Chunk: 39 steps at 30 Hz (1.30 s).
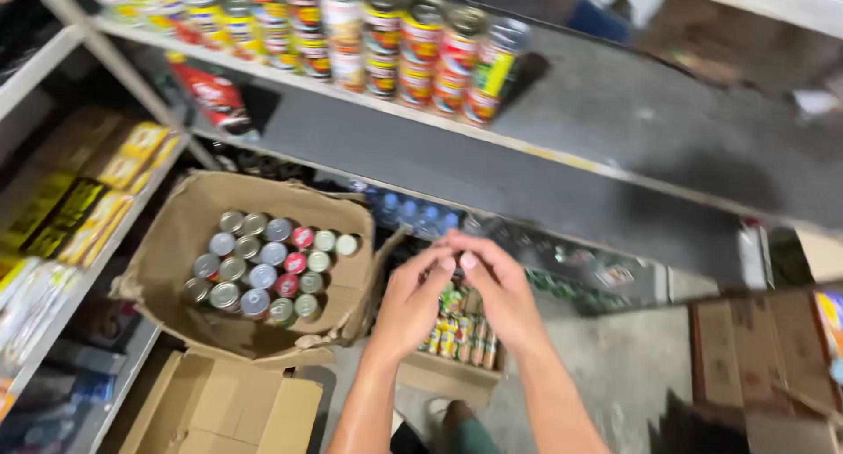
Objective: Stocking and organizing various canned goods onto retail shelves from a cardboard box.
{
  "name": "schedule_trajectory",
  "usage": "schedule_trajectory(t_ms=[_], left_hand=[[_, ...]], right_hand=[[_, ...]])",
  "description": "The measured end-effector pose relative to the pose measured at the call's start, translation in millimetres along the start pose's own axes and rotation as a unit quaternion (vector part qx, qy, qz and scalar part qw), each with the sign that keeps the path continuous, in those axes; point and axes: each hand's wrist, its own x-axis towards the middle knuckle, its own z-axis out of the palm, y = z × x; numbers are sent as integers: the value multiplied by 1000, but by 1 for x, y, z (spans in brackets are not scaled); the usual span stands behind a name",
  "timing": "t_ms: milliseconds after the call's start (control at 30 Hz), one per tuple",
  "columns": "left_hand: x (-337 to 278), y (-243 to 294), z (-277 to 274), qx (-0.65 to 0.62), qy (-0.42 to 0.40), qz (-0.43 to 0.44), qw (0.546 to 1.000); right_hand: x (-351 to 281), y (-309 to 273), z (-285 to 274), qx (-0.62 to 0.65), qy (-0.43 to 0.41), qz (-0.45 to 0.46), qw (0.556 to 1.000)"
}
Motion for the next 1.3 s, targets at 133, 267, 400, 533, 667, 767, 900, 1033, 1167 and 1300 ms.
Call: schedule_trajectory(t_ms=[133, 267, 400, 533, 667, 767, 900, 1033, 1167, 1300], left_hand=[[7, 43, 53, 3, -73, -7, 997], [17, 74, 112, -6, -139, 19, 990], [31, 86, 176, -40, -199, 44, 978], [38, 117, 257, -44, -262, 72, 961], [42, 145, 341, -5, -284, 108, 953], [56, 165, 404, -9, -279, 167, 946], [78, 190, 482, -33, -263, 256, 930], [106, 213, 554, -62, -278, 279, 917], [146, 219, 634, -58, -261, 286, 920], [188, 213, 703, -38, -214, 319, 922]], right_hand=[[-24, -37, -50, 62, 61, -1, 996], [-48, -64, -107, 40, 121, -13, 992], [-71, -77, -165, 19, 175, -48, 983], [-93, -107, -236, 39, 210, -90, 973], [-114, -131, -320, 4, 277, -111, 954], [-117, -151, -391, -32, 342, -139, 929], [-118, -171, -484, -112, 450, -163, 871], [-113, -189, -562, -176, 483, -197, 835], [-93, -199, -622, -229, 494, -228, 807], [-70, -216, -648, -252, 533, -194, 784]])
